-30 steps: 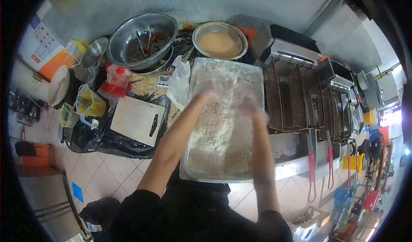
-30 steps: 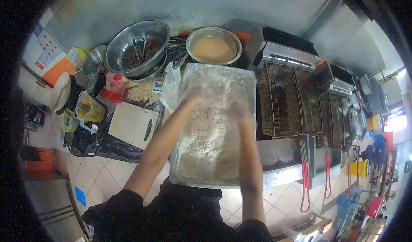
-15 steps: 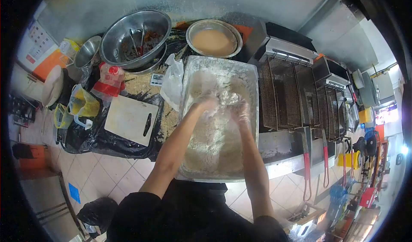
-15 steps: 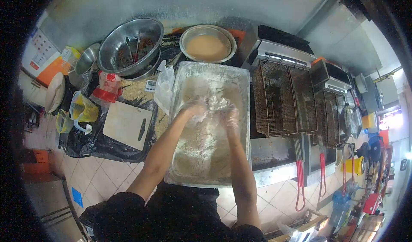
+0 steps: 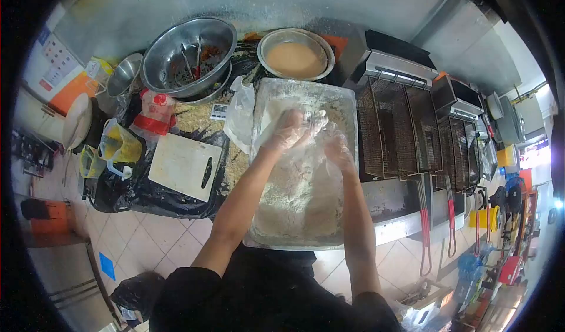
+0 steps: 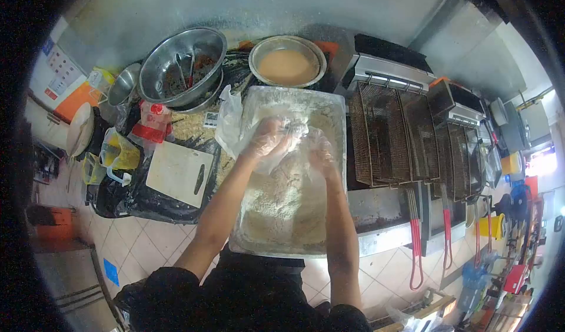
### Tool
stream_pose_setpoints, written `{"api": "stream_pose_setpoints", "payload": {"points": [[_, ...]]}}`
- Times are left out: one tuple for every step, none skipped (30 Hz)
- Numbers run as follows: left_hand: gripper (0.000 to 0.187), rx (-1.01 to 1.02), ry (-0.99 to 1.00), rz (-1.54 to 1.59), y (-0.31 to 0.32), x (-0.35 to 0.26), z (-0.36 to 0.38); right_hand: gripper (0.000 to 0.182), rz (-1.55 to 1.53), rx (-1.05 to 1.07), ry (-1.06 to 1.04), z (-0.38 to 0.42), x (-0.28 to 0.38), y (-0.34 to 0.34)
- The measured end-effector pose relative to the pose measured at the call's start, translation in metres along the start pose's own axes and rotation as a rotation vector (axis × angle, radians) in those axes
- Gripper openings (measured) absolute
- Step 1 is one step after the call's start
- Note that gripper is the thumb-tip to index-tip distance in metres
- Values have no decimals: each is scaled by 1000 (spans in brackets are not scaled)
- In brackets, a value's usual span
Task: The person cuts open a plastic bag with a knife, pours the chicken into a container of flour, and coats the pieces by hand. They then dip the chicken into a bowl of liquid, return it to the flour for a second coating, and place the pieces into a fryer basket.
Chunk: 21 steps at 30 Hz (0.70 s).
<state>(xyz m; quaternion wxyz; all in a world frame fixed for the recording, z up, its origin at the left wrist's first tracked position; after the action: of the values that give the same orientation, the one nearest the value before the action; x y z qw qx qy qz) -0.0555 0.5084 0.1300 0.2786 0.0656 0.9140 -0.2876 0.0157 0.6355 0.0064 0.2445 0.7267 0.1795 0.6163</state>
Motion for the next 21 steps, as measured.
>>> {"api": "stream_pose_setpoints", "payload": {"points": [[22,-84,97,-60,-8,-7,-2,66,74,61,0,-1,15,21],[24,8,-17,132,5,14,1,66,258,-159,301,-2,20,38],[26,78,-147,315,19,35,6,66,361,-267,446,0,15,30],[25,193,-189,22,31,57,15,67,443,-366,599,4,11,22],[25,246,-218,-130,33,64,18,63,318,-298,347,-12,12,7],[25,304,-240,-282,35,70,21,62,247,-266,222,-23,-2,-9],[28,534,-501,-331,45,80,36,60,172,-223,101,-33,-16,-25],[31,765,-764,-372,54,88,63,61,1084,-187,424,-38,-56,-55],[36,981,-664,-516,80,92,88,62,1338,-147,410,-37,-58,-42],[40,1083,-605,-594,94,101,100,62,1611,-111,396,-36,-60,-28],[45,1182,-536,-668,104,105,108,62,1867,-87,379,-35,-61,-13],[40,1023,-542,-606,104,114,95,58,1739,-157,163,-46,-69,-19],[35,879,-556,-528,101,113,93,54,1599,-215,-22,-43,-72,-21],[31,756,-584,-437,98,106,109,44,1668,-241,224,-33,-68,-13],[27,616,-595,-364,90,105,110,44,1666,-246,232,-25,-45,7],[26,537,-591,-335,88,115,106,42,1478,-274,249,-30,-21,22],[25,460,-583,-305,87,126,103,40,1287,-297,275,-28,-12,25],[26,273,-825,203,99,153,119,40,1287,-305,277,-33,-22,2],[26,185,-934,468,103,155,121,40,1269,-298,249,-34,-15,5],[27,72,-1042,725,106,156,122,40,1284,-277,211,-34,5,23],[29,348,-898,210,87,130,92,41,1307,-245,169,-36,29,47]]}}
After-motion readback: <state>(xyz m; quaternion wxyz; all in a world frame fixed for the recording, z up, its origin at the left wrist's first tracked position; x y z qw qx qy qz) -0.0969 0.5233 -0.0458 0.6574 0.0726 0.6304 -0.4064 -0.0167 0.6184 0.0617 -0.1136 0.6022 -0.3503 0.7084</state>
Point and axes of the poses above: each hand's wrist, its own z-axis away from the middle knuckle, its own y-axis out of the palm, x = y × z, the point moved 9 cm from there along -z, towards the middle knuckle
